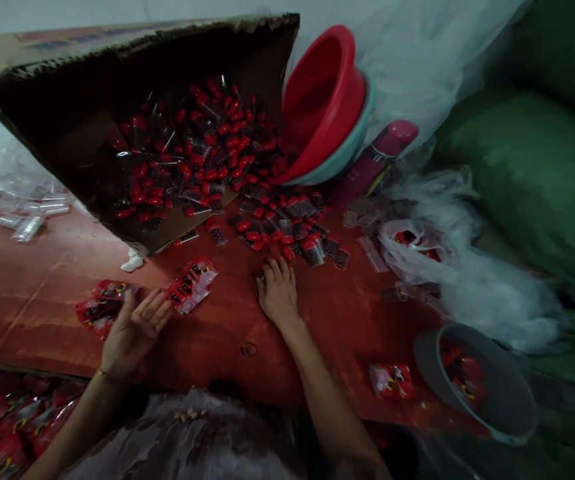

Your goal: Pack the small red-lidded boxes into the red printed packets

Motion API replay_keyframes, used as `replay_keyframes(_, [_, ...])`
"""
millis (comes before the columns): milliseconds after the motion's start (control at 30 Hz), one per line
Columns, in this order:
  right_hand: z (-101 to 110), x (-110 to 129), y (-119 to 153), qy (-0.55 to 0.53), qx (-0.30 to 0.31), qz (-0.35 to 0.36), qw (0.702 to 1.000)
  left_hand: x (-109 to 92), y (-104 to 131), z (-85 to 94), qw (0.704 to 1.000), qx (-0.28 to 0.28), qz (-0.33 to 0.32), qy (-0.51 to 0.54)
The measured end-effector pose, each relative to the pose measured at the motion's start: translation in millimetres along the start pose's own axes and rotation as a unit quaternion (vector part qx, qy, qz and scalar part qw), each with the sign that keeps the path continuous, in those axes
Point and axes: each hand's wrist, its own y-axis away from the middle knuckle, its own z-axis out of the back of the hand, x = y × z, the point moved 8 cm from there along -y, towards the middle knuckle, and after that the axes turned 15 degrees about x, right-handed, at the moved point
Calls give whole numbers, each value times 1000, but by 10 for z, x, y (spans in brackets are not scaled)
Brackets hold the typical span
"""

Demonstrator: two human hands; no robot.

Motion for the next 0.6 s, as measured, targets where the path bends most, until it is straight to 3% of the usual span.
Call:
replay_keyframes(67, [-18, 11, 237, -7, -1, 27, 1000, -59, -55, -158, 981, 25, -53, -185])
replay_keyframes(100, [-20, 12, 346, -11, -2, 34, 999, -127, -101, -283, 946, 43, -101, -305])
replay_keyframes(133, [-18, 6, 440, -16, -5, 37, 999, -184, -154, -427, 890, 61, -149, -427])
replay_keyframes(200, [-7, -20, 577, -21, -17, 30, 999, -215, -303, -669, 748, 75, -208, -625])
replay_keyframes(267, [2, -48, 648, -22, -33, 19, 999, -168, -508, -788, 627, 70, -207, -748])
replay_keyframes(367, [-3, -62, 666, -25, -45, 15, 999, -55, -739, -870, 509, 61, -174, -841])
replay_keyframes(467, [-10, -64, 649, -30, -49, 18, 998, 42, -803, -940, 454, 45, -162, -875])
replay_keyframes(600, [-10, -73, 646, -35, -59, 22, 997, 80, -810, -978, 453, 18, -176, -874])
